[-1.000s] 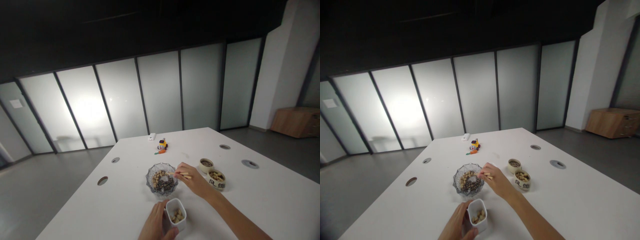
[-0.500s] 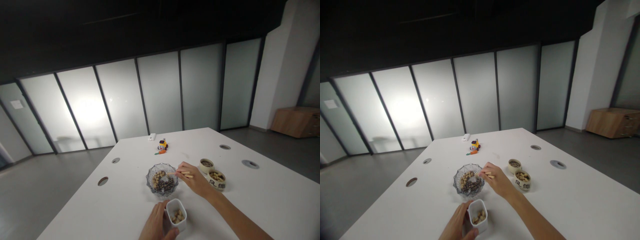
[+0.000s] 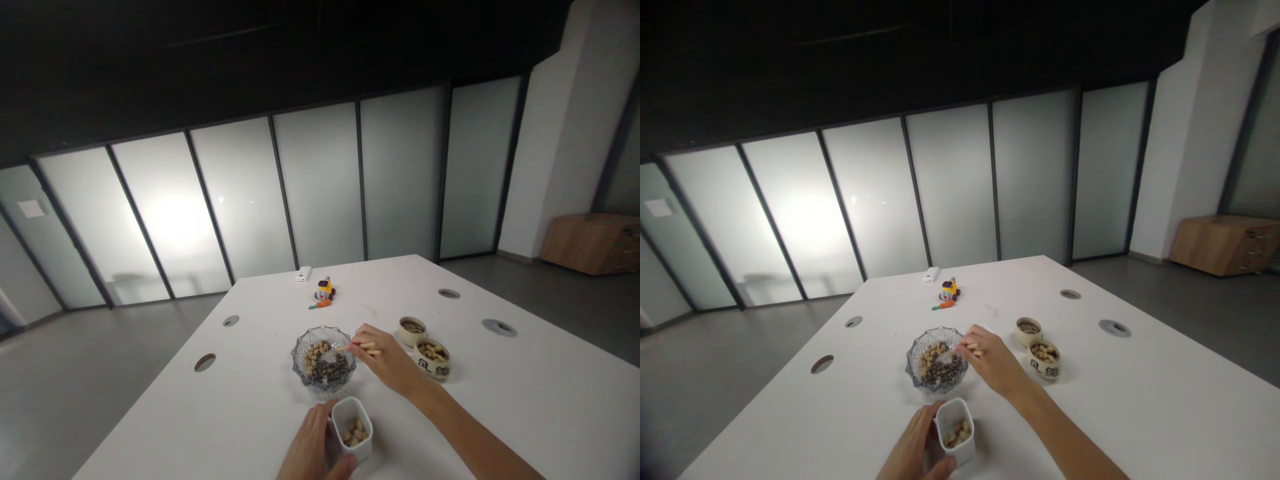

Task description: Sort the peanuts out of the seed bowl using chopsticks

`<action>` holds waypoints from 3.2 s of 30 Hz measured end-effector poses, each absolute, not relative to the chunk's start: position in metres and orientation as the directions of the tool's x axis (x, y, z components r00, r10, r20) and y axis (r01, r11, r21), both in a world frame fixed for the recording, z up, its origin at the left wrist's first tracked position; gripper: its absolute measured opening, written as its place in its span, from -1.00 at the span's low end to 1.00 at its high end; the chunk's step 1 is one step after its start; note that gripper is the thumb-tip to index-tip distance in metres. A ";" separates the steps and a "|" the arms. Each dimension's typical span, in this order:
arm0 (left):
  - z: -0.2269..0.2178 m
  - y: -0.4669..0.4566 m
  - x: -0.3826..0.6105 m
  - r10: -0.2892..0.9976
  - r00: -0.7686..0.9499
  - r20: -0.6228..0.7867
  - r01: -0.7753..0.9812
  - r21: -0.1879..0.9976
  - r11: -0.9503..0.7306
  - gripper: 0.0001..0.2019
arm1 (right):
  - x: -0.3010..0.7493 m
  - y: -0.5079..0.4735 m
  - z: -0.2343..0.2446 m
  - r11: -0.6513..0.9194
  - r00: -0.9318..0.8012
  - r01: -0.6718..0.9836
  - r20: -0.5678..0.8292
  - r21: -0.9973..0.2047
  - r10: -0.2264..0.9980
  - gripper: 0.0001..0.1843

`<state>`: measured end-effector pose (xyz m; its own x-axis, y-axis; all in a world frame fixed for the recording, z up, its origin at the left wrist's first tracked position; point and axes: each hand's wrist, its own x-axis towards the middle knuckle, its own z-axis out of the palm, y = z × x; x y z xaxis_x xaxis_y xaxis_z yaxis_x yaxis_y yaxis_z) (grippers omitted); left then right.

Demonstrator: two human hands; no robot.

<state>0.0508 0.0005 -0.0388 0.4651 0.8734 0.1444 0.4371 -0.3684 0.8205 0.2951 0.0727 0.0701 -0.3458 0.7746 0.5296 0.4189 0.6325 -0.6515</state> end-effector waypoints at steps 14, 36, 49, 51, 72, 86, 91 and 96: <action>-0.044 0.002 0.049 0.856 0.480 0.192 0.405 0.817 -0.411 -0.29 | 0.293 0.073 0.068 0.654 -0.355 0.394 0.549 -0.646 0.757 -0.55; -0.033 -0.002 0.051 0.899 0.428 0.094 0.527 0.783 -0.332 -0.27 | 0.351 0.046 0.147 0.248 -0.449 0.158 0.154 -0.956 0.880 -0.44; -0.036 -0.001 0.051 0.876 0.458 0.152 0.466 0.798 -0.382 -0.36 | 0.293 0.079 0.065 0.609 -0.218 0.337 0.570 -0.718 0.792 -0.44; -0.035 -0.002 0.051 0.878 0.455 0.145 0.473 0.796 -0.377 -0.35 | 0.289 0.079 0.059 0.610 -0.230 0.334 0.565 -0.719 0.792 -0.43; -0.036 0.000 0.050 0.859 0.482 0.173 0.430 0.807 -0.404 -0.32 | 0.290 0.074 0.071 0.630 -0.222 0.270 0.589 -0.729 0.777 -0.52; -0.033 -0.002 0.052 0.893 0.438 0.102 0.534 0.770 -0.350 -0.26 | 0.351 0.044 0.147 0.320 -0.461 0.186 0.205 -0.929 0.863 -0.59; -0.036 0.000 0.051 0.895 0.435 0.105 0.533 0.771 -0.349 -0.25 | 0.335 0.045 0.143 0.394 -0.338 0.206 0.312 -0.896 0.888 -0.57; -0.040 0.001 0.050 0.879 0.455 0.140 0.491 0.785 -0.379 -0.27 | 0.308 0.058 0.115 0.623 -0.213 0.319 0.587 -0.714 0.781 -0.59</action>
